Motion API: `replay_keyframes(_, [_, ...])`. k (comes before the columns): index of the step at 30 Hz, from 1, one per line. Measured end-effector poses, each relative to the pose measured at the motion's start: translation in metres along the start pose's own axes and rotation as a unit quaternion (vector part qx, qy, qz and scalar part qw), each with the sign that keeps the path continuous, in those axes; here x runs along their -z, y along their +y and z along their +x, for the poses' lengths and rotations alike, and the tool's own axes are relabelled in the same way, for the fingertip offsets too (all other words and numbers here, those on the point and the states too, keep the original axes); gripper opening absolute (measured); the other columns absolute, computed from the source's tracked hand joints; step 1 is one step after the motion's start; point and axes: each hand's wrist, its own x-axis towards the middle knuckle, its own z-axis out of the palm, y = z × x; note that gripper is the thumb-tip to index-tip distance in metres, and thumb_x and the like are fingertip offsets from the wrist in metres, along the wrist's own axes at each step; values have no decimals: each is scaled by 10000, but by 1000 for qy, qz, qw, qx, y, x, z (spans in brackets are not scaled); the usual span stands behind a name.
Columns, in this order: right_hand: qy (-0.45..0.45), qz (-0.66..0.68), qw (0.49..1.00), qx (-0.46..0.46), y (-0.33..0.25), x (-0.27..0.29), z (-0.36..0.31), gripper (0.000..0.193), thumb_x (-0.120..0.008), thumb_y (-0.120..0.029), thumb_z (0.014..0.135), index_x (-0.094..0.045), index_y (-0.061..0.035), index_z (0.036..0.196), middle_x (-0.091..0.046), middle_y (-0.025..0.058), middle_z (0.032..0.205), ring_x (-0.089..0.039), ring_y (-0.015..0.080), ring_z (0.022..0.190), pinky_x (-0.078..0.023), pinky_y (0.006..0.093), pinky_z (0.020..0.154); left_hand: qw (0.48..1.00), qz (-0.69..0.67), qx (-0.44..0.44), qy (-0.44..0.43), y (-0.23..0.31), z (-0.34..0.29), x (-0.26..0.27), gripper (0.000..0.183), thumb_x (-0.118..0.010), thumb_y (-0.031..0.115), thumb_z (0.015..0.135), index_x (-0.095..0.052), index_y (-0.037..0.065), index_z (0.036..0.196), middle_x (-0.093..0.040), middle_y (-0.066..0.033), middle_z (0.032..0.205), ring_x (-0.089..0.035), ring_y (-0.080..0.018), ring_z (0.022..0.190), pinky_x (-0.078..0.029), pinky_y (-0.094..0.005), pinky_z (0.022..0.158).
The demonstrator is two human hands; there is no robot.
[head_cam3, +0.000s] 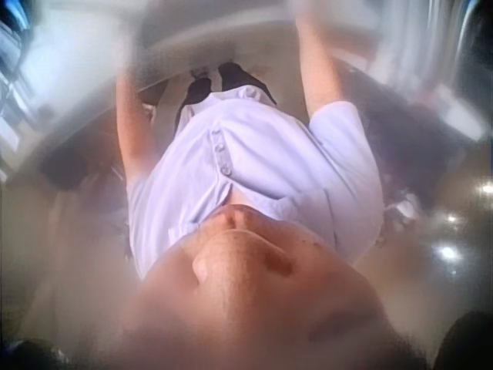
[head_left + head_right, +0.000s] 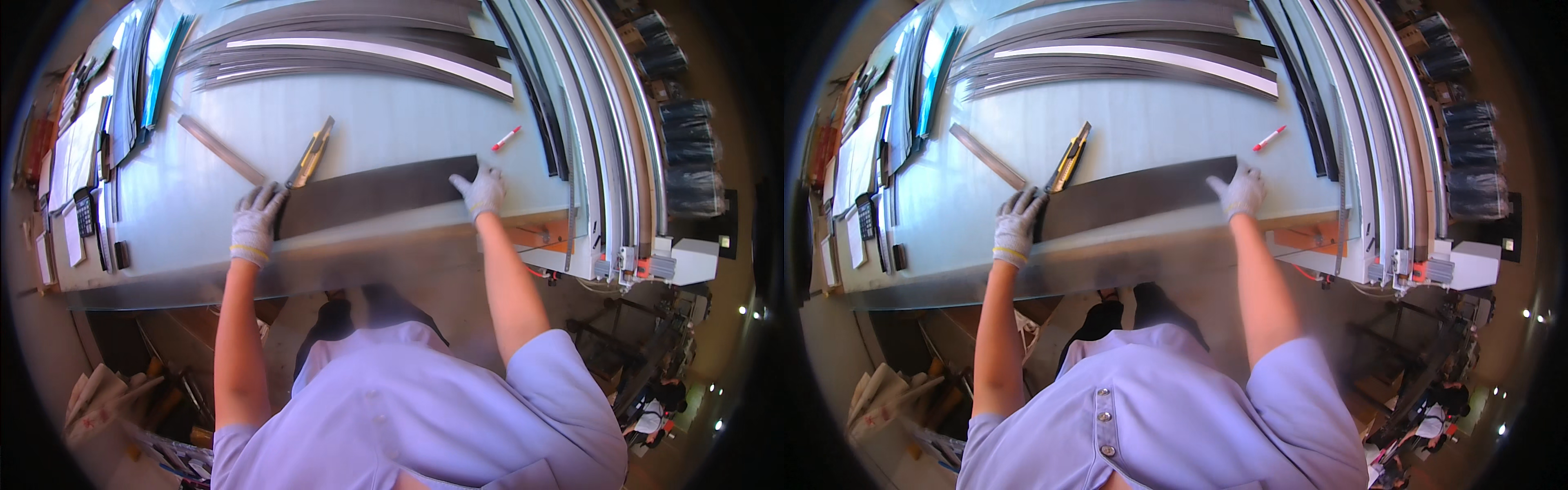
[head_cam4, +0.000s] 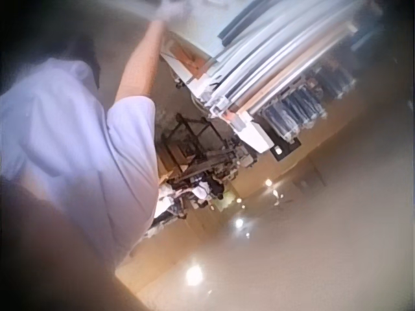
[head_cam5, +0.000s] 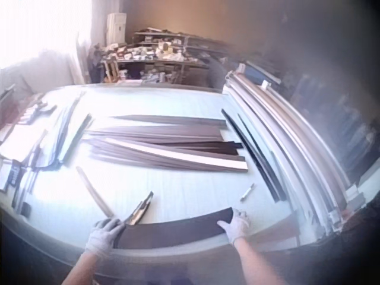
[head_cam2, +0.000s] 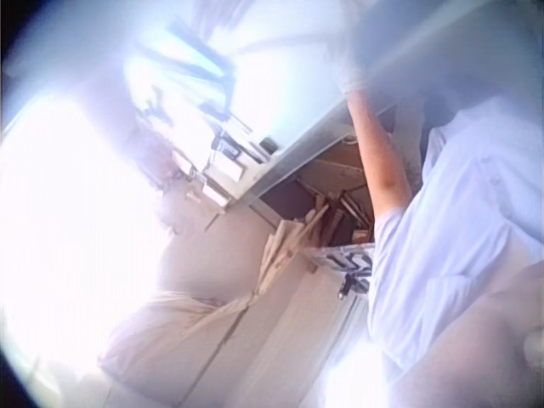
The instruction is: The person uses a marker and a ruler to measure a black metal strip on a workbench, then uses a utility knife to cut the strip along the measured line.
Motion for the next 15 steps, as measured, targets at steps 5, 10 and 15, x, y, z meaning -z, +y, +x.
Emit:
replay_keyframes(5, [33,40,997,-55,-3,5,-126,832,-787,-517,720,-508,-80,1371,-580,194,1187,-554,405,1095,-444,478,944,993,18,79,89,11,4,-3,414,-587,22,789,-631,116,1190,-588,-111,1287,-527,-343,1199,-396,-474,1026])
replay_keyframes(10, [82,310,934,-157,21,-5,-188,327,-732,-252,868,-658,-37,1102,-658,106,952,-621,198,874,-498,353,810,990,-107,-86,15,125,14,-13,529,-717,211,786,-579,116,1287,-558,-91,1326,-472,-338,1269,-356,-504,1069])
replay_keyframes(15, [-115,483,795,-350,66,-26,-215,384,-698,-264,908,-664,56,1116,-694,121,1045,-608,157,919,-485,326,829,982,-83,-145,-90,173,22,-33,731,-744,343,786,-461,168,1437,-400,-99,1515,-339,-394,1400,-257,-529,1155])
